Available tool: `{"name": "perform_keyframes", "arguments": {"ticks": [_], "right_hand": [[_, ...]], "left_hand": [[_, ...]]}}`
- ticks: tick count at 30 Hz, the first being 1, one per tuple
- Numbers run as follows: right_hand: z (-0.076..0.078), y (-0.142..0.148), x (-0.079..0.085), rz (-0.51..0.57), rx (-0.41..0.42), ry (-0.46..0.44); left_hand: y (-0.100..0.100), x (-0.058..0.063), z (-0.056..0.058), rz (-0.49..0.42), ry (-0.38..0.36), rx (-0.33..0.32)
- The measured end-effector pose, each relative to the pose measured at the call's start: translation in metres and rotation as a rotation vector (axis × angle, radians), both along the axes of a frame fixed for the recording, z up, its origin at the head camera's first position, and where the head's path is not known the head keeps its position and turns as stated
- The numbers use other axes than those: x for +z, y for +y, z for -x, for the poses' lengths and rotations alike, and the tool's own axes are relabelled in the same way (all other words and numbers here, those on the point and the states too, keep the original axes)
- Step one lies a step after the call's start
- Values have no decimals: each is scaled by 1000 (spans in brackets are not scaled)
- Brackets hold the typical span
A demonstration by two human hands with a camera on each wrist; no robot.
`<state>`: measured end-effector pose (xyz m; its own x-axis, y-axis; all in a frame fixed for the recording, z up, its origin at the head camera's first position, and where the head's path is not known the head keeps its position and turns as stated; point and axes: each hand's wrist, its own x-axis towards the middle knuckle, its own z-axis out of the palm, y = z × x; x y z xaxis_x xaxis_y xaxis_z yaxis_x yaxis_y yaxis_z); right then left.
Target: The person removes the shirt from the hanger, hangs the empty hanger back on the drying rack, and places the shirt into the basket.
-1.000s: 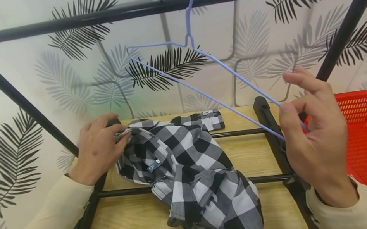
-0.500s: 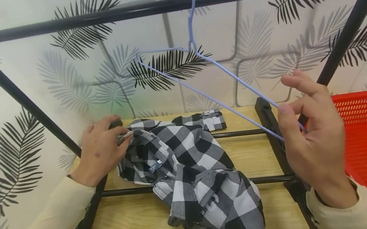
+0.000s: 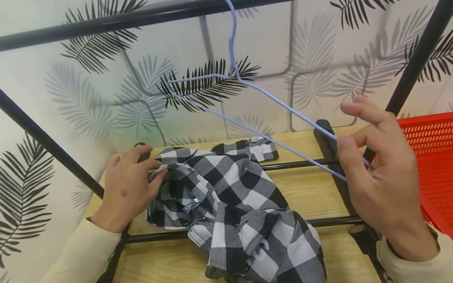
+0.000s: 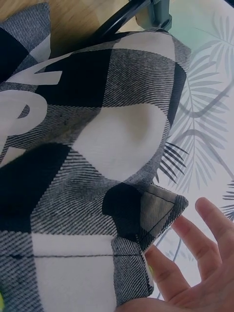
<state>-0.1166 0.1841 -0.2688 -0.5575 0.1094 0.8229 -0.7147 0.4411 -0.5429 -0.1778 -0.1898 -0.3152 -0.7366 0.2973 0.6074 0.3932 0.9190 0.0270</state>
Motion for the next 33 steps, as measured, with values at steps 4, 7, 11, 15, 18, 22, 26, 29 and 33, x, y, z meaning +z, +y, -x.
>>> {"name": "perform_keyframes", "arguments": {"ticks": [4, 7, 11, 15, 18, 22, 26, 29, 33], "right_hand": [[-2, 2, -1, -7, 7, -20], [-4, 4, -2, -30, 11, -49], [-6, 5, -4, -56, 4, -68], [-7, 8, -5, -103, -2, -62], [-8, 12, -5, -138, 9, -50], [-9, 15, -7, -137, 28, -25], [-9, 18, -9, -124, 52, -22], [-10, 20, -10, -125, 62, -30], [-11, 21, -10, -120, 64, -42]], "left_hand": [[2, -1, 1, 11, 21, -19], [4, -1, 1, 18, 25, -28], [7, -1, 1, 23, 19, -35], [10, -2, 1, 24, 15, -38], [12, -2, 1, 26, 10, -37], [16, 0, 2, 27, 3, -38], [20, 2, 3, 25, 25, -63], [24, 3, 4, 20, 45, -89], [29, 2, 4, 16, 60, -119]]}}
